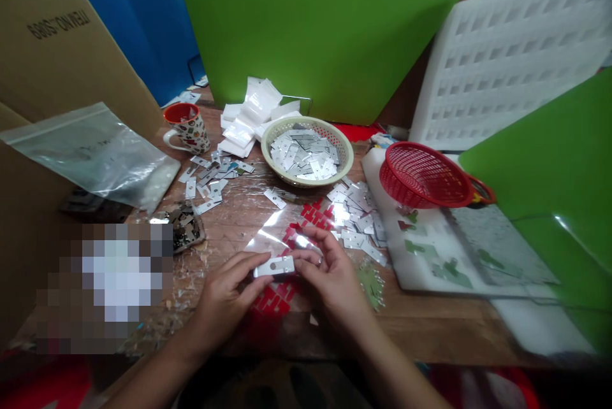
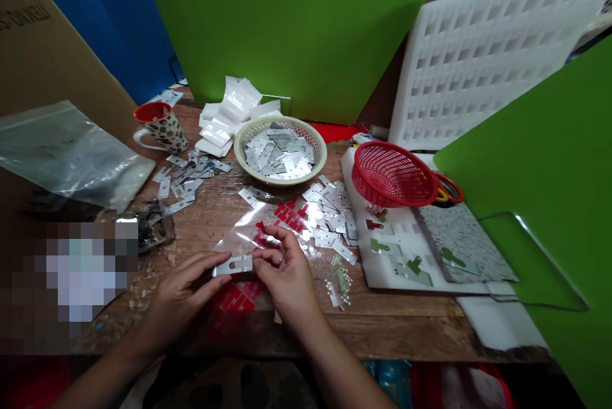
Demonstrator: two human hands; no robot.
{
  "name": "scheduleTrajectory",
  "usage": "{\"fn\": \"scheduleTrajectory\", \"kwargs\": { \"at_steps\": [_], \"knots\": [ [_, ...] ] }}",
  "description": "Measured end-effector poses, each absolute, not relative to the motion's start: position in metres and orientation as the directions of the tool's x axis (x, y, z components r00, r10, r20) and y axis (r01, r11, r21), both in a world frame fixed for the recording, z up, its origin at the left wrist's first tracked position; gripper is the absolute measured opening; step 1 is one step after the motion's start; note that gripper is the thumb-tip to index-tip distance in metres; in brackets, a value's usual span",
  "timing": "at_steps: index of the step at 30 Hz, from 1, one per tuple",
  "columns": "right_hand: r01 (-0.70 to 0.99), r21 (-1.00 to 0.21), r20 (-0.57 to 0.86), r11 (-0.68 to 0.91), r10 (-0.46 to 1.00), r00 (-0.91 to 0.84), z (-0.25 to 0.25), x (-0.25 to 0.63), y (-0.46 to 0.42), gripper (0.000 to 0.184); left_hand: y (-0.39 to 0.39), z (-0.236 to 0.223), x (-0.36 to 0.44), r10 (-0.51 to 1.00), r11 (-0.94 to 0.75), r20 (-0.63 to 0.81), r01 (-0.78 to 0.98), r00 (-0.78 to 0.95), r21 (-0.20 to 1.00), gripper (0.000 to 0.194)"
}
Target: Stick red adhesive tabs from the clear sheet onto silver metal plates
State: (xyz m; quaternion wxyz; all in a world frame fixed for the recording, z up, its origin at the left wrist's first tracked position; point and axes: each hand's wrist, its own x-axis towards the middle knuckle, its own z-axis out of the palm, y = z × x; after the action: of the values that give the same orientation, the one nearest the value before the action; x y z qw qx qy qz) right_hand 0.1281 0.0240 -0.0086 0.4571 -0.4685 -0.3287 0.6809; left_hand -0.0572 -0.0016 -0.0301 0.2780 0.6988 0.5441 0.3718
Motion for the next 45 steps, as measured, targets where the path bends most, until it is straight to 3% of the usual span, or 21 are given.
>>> {"fn": "scheduleTrajectory", "kwargs": {
  "at_steps": [28,45],
  "knots": [
    [-0.329,-0.864,-0.357,-0.382,0.924,-0.134,-0.0080,0.1272,0.0261,0.049,-0.0009,-0.0323,-0.0577,0.934,-0.354,0.316,0.527,0.164,0.773,0.029],
    [-0.301,-0.889,-0.313,-0.345,0.938,-0.150,-0.0084,0.1231,0.0282,0.050,-0.0018,-0.0278,-0.0570,0.929,-0.366,0.266,0.534,0.258,0.762,0.033]
  ]
}}
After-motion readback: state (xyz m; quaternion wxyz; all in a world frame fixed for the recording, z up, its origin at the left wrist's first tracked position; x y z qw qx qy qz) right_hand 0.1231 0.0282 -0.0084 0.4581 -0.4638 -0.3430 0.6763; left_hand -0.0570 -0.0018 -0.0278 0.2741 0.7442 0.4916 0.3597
